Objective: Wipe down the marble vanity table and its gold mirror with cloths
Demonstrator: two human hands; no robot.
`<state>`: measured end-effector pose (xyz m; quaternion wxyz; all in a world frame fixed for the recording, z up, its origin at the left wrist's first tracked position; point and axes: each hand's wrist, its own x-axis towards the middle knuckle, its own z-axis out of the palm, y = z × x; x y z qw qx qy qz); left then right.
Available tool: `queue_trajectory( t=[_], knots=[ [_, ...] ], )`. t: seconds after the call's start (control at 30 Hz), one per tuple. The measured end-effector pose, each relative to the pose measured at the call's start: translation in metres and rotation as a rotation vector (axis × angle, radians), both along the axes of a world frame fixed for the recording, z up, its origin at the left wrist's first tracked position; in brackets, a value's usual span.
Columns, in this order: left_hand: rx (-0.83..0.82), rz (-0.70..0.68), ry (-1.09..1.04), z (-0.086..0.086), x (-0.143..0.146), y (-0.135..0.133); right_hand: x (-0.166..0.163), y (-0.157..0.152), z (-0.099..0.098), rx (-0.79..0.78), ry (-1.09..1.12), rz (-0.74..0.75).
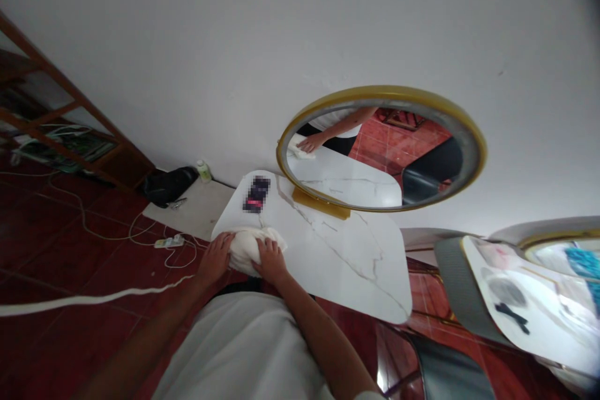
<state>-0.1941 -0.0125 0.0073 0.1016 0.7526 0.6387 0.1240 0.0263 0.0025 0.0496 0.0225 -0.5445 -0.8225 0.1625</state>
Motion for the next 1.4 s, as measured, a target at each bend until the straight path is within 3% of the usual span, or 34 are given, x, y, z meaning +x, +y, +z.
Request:
queue_trajectory(
  t=[0.27, 0.47, 0.7, 0.9, 1.03, 1.17, 1.33, 1.4],
  knots=[
    [0.008, 0.044, 0.032, 0.009, 0.004, 0.049, -0.011, 0.037, -0.006, 0.014, 0.014, -0.071],
    [0.021, 0.038, 0.037, 0.015, 0.023, 0.035, 0.011, 0.027, -0.002, -0.005, 0.027, -0.055],
    [-0.126, -0.296, -0.063, 0.007, 0.057, 0.003, 0.094, -0.028, 0.005, -0.053, 0.026, -0.080],
    [-0.244, -0.504, -0.140, 0.008, 0.089, 0.013, 0.130, -0.057, 0.000, -0.144, 0.005, -0.248],
    [-0.221, -0.569, -0.174, 0.012, 0.103, 0.047, 0.123, -0.055, -0.002, -0.118, -0.016, -0.380],
    [-0.133, -0.512, -0.226, 0.018, 0.121, 0.084, 0.101, -0.035, -0.005, -0.062, -0.045, -0.540],
    [-0.040, -0.371, -0.345, 0.019, 0.151, 0.096, 0.068, 0.005, -0.007, -0.076, 0.034, -0.779],
    [-0.052, -0.331, -0.387, 0.014, 0.160, 0.098, 0.056, 0.021, -0.009, -0.091, 0.094, -0.811]
  ],
)
